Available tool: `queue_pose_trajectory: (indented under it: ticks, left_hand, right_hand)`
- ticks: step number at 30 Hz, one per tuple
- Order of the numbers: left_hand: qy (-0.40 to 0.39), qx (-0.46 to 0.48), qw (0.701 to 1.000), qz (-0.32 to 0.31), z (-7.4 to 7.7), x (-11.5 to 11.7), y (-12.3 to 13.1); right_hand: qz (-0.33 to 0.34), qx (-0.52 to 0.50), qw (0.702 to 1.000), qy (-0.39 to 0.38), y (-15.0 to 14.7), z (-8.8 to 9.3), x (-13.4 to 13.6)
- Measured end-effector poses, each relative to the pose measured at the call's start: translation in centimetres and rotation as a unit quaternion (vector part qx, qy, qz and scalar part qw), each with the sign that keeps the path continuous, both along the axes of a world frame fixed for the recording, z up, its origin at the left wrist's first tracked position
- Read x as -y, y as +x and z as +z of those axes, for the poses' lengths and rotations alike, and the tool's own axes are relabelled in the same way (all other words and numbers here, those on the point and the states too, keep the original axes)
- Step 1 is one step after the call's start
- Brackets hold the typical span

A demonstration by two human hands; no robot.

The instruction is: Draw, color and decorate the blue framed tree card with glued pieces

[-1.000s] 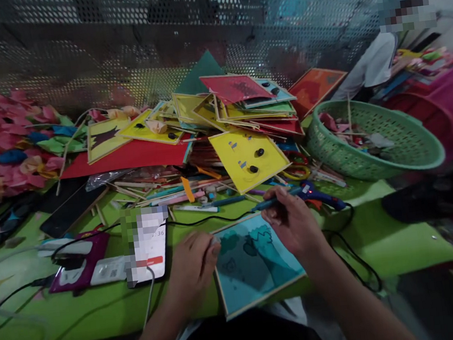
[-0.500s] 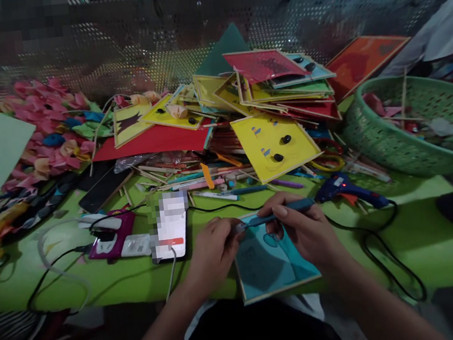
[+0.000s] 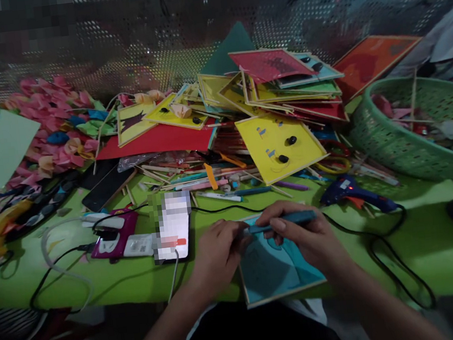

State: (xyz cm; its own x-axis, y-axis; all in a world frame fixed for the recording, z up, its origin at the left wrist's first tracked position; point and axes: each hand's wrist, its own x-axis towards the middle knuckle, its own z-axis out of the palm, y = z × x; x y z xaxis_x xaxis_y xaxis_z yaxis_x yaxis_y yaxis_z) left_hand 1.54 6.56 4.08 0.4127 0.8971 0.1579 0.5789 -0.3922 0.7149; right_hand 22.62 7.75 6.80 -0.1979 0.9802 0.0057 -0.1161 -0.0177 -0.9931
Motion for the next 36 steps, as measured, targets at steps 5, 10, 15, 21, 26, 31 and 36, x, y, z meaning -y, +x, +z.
queue_pose_trajectory:
  ticks: [5,10,15,21,26,31,36]
  left_hand:
    - [0.014,-0.014,1.000,-0.018,-0.1,0.1,0.1]
    - [0.040,-0.040,0.998,-0.025,-0.5,0.5,0.0]
    - [0.054,-0.036,0.997,-0.036,-1.0,0.9,0.2]
    - [0.043,0.044,0.998,-0.030,-0.9,1.3,0.2]
    - [-0.055,0.177,0.982,0.040,-0.1,1.5,-0.4]
    - [-0.090,0.214,0.972,0.031,0.3,1.6,-0.7]
    - [-0.069,0.188,0.980,0.013,0.4,1.3,-0.5]
  right_hand:
    - [-0.015,0.011,1.000,0.003,-0.4,0.4,0.0]
    - [-0.030,0.017,0.999,-0.007,-1.3,-0.2,-0.2]
    - [-0.011,-0.007,0.999,-0.042,-1.2,-1.7,0.5]
    - [0.014,0.011,0.997,-0.079,-0.1,-1.0,0.6]
    - [-0.039,0.058,0.997,-0.025,1.3,1.4,-2.0]
    - [-0.020,0.244,0.965,0.092,0.1,3.0,-6.8]
    - [0.051,0.358,0.914,0.185,-3.1,1.2,-11.0]
